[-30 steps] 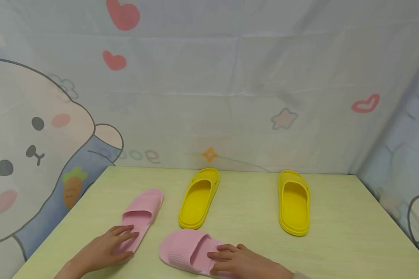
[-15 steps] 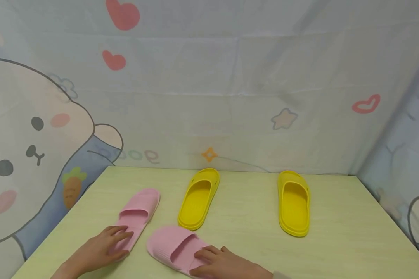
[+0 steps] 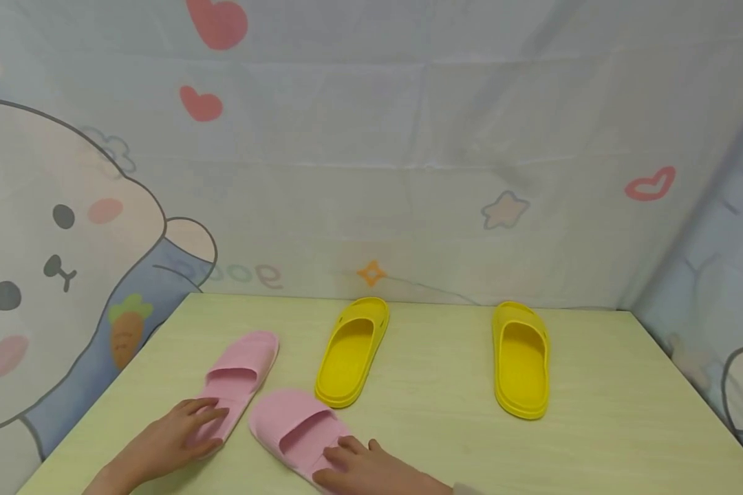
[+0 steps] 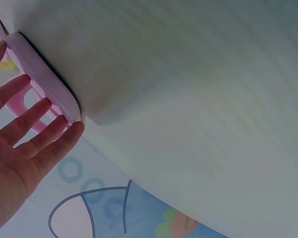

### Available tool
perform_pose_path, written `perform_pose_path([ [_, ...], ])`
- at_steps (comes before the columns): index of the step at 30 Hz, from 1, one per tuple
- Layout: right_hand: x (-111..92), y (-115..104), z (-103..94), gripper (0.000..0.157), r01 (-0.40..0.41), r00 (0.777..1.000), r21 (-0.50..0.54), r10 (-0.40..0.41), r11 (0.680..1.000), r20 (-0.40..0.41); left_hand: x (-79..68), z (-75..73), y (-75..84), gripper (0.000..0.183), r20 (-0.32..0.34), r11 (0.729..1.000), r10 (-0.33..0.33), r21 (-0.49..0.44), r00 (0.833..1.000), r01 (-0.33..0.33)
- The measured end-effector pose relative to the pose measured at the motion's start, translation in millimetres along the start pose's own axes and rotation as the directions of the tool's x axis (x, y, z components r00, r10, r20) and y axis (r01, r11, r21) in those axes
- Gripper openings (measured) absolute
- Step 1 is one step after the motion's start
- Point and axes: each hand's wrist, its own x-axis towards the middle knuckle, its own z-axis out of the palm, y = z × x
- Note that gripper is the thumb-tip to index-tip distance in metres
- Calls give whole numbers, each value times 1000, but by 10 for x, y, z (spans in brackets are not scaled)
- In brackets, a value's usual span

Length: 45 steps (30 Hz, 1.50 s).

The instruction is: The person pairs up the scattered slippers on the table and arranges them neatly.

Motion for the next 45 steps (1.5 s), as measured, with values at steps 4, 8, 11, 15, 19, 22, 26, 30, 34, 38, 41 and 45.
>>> perform_pose_path([
  [4, 82, -36, 13, 48, -9, 1000, -32, 8, 999, -19, 8, -3, 4, 39, -2, 1000, -10, -4, 1000, 10],
  [8, 151, -59, 28, 48, -29, 999, -35, 28, 999, -20, 21, 0, 12, 34, -7, 1000, -23, -5, 1000, 23],
  [11, 192, -74, 30, 50, -30, 999, -67, 29, 997, -19, 16, 3, 12, 31, -18, 1000, -13, 9, 1000, 14],
  [15, 228, -90, 22, 52, -24, 1000, -114, 23, 993, -16, -11, 5, 8, 28, -53, 999, 31, 46, 998, -29],
  [19, 247, -94, 25, 57, -33, 999, -103, 31, 994, -20, -34, -5, 4, 25, -56, 997, 62, 58, 997, -58],
  [22, 279, -86, 38, 57, -1, 997, -128, -9, 992, -78, -45, -34, 12, 25, -18, 998, 44, 42, 999, -44],
  [26, 314, -84, 36, 52, 57, 987, -222, -88, 973, -133, -62, -67, 34, 25, 48, 1000, 10, 13, 999, -11],
  [30, 291, -72, 10, 37, 125, 973, -366, -186, 922, -136, -82, -78, 44, 27, 106, 1000, -9, 0, 994, 9],
  [34, 235, -37, -9, 23, 190, 954, -413, -267, 891, -138, -95, -87, 59, 28, 151, 999, -31, -15, 988, 34],
  [38, 193, 4, -6, 24, 223, 951, -379, -286, 898, -116, -102, -98, 74, 29, 185, 997, -54, -35, 981, 62],
  [41, 182, 23, -3, 27, 224, 957, -340, -273, 913, -101, -100, -107, 76, 31, 210, 996, -62, -46, 976, 74],
  [45, 196, 24, -22, 29, 225, 962, -297, -261, 928, -86, -104, -119, 70, 35, 236, 996, -60, -51, 970, 74],
])
